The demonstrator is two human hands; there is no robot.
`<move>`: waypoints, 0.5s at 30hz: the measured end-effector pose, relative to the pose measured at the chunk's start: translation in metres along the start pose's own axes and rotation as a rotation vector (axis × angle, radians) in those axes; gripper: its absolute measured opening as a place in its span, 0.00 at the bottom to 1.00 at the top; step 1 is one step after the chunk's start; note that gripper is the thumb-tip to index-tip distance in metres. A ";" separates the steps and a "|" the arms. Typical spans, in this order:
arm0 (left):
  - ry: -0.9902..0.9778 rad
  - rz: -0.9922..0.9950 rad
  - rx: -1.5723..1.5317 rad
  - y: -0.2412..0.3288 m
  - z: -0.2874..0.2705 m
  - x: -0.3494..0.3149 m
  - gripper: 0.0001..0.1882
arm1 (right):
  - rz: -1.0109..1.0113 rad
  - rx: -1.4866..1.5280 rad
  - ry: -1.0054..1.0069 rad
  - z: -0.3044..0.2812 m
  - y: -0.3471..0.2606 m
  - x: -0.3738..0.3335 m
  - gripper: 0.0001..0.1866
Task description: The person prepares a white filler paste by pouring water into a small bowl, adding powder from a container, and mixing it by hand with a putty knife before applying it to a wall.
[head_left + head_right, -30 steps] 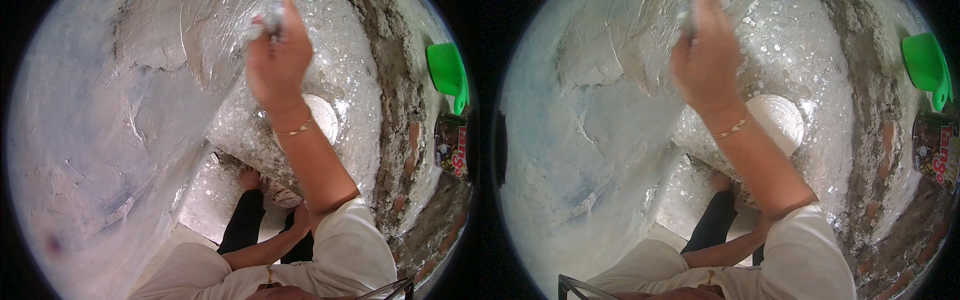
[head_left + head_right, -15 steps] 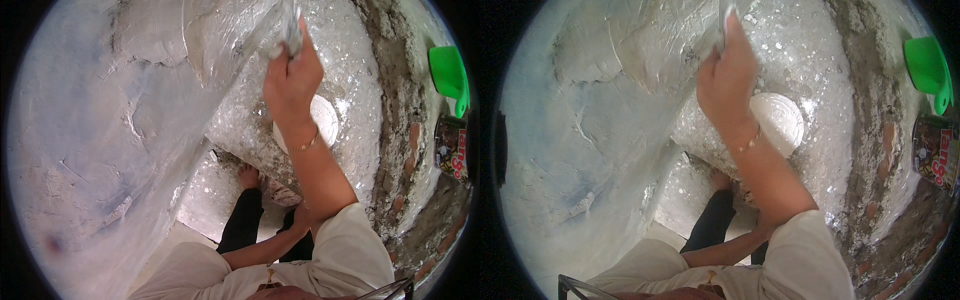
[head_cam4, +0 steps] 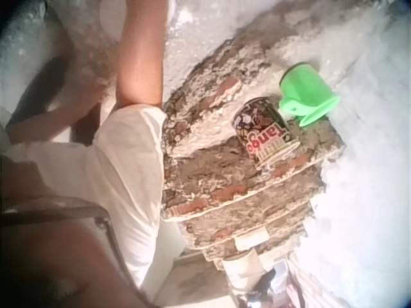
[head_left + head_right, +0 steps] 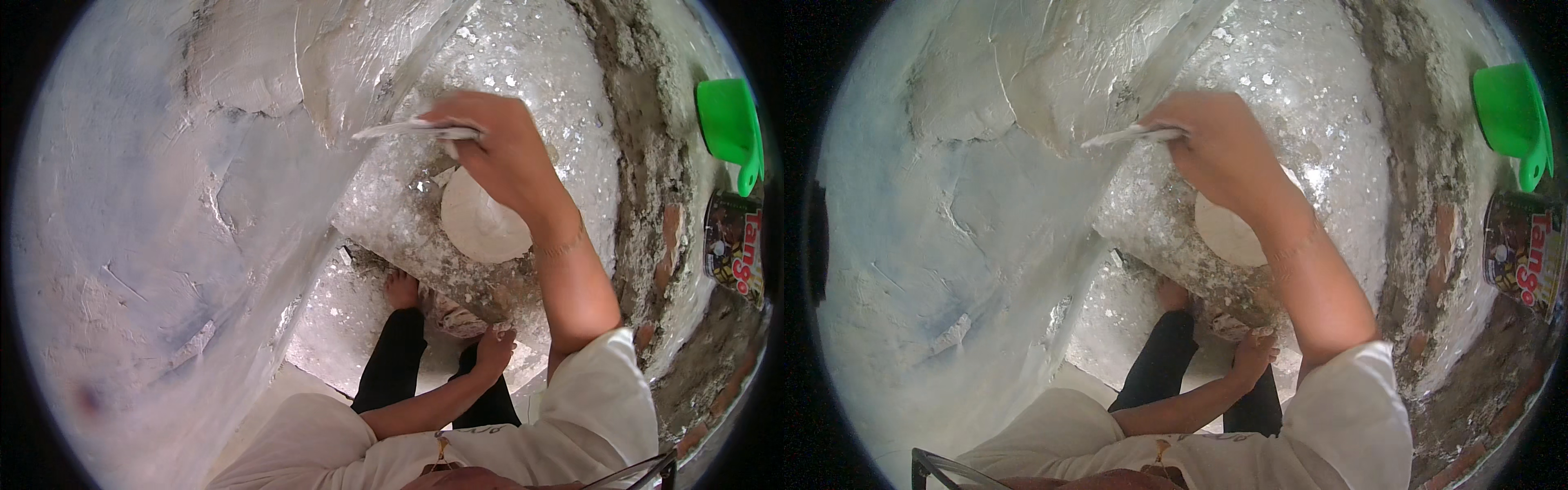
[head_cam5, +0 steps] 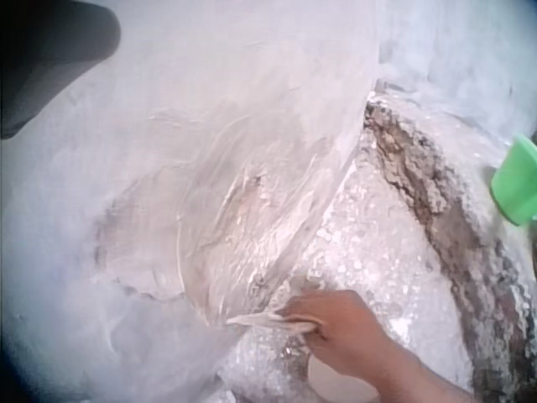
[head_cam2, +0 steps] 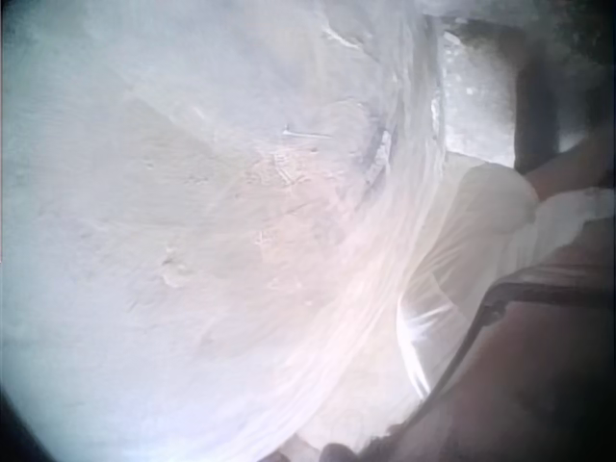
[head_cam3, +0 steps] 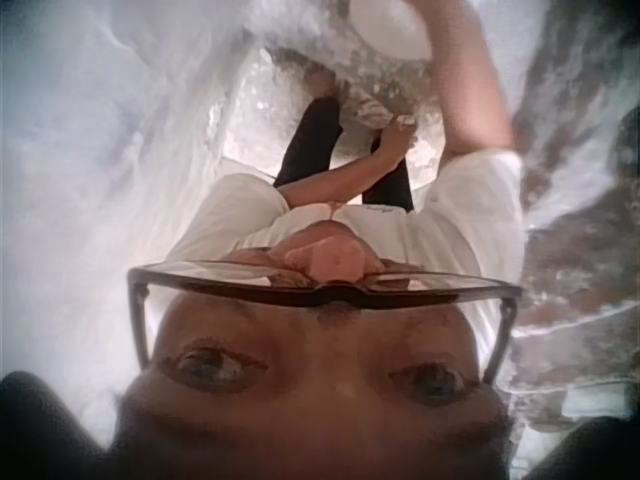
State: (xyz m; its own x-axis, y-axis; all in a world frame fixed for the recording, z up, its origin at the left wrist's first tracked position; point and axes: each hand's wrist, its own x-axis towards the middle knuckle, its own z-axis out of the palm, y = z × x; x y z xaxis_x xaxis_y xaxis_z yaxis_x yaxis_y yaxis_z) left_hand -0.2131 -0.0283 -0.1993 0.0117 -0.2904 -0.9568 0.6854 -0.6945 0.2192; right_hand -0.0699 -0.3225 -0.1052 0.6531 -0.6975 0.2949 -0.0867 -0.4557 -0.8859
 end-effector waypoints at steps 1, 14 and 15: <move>0.027 -0.004 0.041 0.002 0.003 -0.002 0.12 | -0.013 -0.067 -0.098 0.003 0.000 0.011 0.14; -0.081 0.007 -0.050 -0.032 -0.003 0.028 0.08 | 0.116 0.139 0.164 -0.089 0.017 0.083 0.05; -0.056 0.004 -0.028 -0.022 -0.001 0.020 0.08 | 0.096 0.032 -0.016 -0.084 0.023 0.073 0.04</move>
State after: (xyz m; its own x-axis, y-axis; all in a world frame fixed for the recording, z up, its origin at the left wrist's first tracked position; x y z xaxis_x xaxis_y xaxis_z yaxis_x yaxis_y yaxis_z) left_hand -0.2266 -0.0184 -0.2238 -0.0260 -0.3303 -0.9435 0.7056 -0.6746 0.2167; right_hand -0.0872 -0.4307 -0.0738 0.6553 -0.7278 0.2024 -0.1254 -0.3690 -0.9209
